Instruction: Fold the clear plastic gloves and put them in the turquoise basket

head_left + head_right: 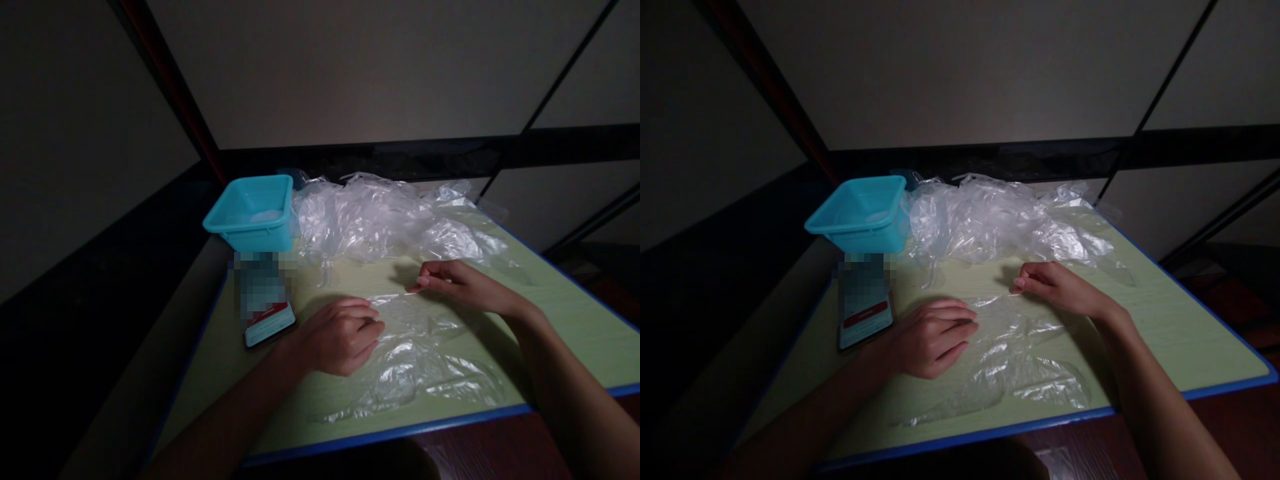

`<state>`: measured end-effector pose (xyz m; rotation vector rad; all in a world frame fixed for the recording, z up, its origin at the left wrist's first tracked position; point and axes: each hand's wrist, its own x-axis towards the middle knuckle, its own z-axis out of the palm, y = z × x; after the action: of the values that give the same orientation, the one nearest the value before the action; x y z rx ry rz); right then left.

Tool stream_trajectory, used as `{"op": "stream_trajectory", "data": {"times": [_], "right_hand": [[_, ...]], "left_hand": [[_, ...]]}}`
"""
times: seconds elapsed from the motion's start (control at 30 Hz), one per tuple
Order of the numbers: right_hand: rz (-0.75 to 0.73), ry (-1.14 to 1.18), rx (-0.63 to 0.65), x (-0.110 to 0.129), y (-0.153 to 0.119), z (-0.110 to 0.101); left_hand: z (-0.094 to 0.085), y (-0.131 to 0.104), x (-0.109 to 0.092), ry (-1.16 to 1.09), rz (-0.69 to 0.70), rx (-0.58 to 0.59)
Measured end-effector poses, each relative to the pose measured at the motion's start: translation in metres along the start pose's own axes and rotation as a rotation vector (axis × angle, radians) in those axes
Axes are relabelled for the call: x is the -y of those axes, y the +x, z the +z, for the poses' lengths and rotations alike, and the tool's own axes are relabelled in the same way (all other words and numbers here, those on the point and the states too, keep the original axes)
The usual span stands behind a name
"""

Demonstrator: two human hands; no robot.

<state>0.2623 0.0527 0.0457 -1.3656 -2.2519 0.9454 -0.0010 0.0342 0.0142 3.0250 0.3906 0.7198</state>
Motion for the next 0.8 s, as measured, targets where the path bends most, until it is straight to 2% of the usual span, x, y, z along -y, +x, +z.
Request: {"op": "stream_trajectory", "data": {"times": [0.27,0.47,0.67,0.8], "right_hand": [[-0.047,-0.065,-0.019,0.004,0.003,0.009],[-0.095,-0.115,-0.035,0.005,0.004,0.016],[-0.182,-0.124,-0.048,0.010,0.000,0.013],[-0.174,-0.165,-0.014,0.009,0.000,0.011]], "left_hand": [[0.002,0.001,0.001,-0.019,0.030,0.023],[0.000,0.005,-0.007,-0.010,0.045,0.042],[0.001,0.006,-0.006,0.031,0.029,0.053],[0.000,0.005,-0.002,0.053,0.000,0.057]]}}
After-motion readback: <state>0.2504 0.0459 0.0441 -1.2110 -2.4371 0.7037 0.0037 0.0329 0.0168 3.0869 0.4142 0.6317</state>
